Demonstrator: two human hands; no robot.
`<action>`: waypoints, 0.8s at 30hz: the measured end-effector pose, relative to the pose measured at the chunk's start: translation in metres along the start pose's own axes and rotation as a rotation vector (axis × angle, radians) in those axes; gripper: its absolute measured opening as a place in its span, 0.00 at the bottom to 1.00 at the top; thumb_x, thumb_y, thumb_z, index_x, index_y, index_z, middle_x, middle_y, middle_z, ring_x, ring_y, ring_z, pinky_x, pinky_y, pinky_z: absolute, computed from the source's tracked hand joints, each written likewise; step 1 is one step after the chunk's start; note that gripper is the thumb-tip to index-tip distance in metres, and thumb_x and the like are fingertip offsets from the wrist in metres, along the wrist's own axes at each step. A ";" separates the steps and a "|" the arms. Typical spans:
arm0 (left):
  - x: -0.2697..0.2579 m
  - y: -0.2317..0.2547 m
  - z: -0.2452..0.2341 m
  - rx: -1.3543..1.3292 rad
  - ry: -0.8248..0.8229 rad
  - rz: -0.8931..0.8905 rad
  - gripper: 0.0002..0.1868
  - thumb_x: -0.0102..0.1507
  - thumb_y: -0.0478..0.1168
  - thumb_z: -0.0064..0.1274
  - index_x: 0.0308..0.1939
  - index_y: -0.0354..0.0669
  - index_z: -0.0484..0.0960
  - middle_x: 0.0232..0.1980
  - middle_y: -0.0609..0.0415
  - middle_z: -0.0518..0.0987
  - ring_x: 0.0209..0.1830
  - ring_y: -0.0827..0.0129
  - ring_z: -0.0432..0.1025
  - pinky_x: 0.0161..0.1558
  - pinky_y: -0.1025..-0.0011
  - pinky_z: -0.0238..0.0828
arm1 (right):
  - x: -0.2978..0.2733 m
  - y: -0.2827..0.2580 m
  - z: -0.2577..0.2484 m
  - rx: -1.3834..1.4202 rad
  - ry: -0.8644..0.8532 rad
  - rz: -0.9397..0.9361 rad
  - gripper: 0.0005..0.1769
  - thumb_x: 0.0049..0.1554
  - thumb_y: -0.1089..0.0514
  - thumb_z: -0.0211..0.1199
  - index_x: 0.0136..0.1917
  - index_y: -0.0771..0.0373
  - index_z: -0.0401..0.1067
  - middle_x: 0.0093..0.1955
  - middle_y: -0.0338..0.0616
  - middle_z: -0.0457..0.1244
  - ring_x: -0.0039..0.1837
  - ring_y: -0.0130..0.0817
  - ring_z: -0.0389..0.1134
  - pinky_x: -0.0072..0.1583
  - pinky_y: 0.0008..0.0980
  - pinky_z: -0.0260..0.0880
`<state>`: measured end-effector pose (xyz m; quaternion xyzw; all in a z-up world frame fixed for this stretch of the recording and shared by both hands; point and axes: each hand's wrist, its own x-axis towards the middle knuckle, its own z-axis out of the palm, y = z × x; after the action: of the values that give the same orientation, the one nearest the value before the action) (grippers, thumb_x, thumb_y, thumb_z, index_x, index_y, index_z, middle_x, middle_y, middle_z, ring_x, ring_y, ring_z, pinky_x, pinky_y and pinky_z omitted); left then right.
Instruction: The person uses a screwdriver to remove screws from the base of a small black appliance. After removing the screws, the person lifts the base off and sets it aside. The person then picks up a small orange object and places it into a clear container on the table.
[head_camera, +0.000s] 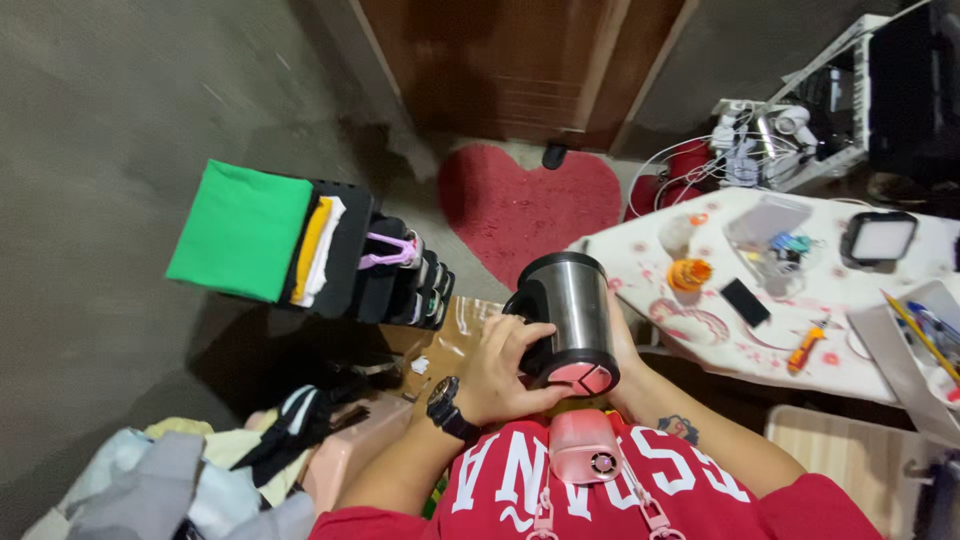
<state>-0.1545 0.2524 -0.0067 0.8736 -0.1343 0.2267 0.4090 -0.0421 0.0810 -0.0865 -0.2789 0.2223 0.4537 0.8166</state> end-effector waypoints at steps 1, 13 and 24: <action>0.000 -0.006 -0.007 -0.005 0.000 -0.023 0.42 0.47 0.50 0.75 0.60 0.45 0.73 0.46 0.48 0.76 0.46 0.54 0.70 0.52 0.59 0.66 | 0.008 0.001 0.007 -0.040 0.034 -0.004 0.40 0.62 0.25 0.40 0.64 0.59 0.70 0.55 0.52 0.69 0.51 0.45 0.73 0.55 0.48 0.75; 0.008 -0.053 -0.037 -0.006 0.019 -0.090 0.42 0.49 0.50 0.75 0.62 0.43 0.71 0.52 0.49 0.74 0.53 0.54 0.70 0.60 0.54 0.63 | 0.071 0.008 0.043 -0.075 0.009 0.077 0.46 0.58 0.22 0.39 0.67 0.61 0.68 0.55 0.54 0.70 0.51 0.45 0.74 0.54 0.46 0.76; 0.070 -0.107 -0.024 -0.315 0.230 -0.739 0.37 0.50 0.40 0.72 0.59 0.40 0.69 0.44 0.52 0.80 0.42 0.73 0.75 0.44 0.75 0.73 | 0.108 -0.038 0.059 -0.160 -0.129 0.442 0.53 0.52 0.14 0.35 0.63 0.58 0.73 0.58 0.50 0.69 0.56 0.44 0.73 0.60 0.52 0.70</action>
<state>-0.0566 0.3350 -0.0278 0.7587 0.2019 0.1375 0.6039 0.0496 0.1700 -0.0997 -0.2579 0.1887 0.6545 0.6852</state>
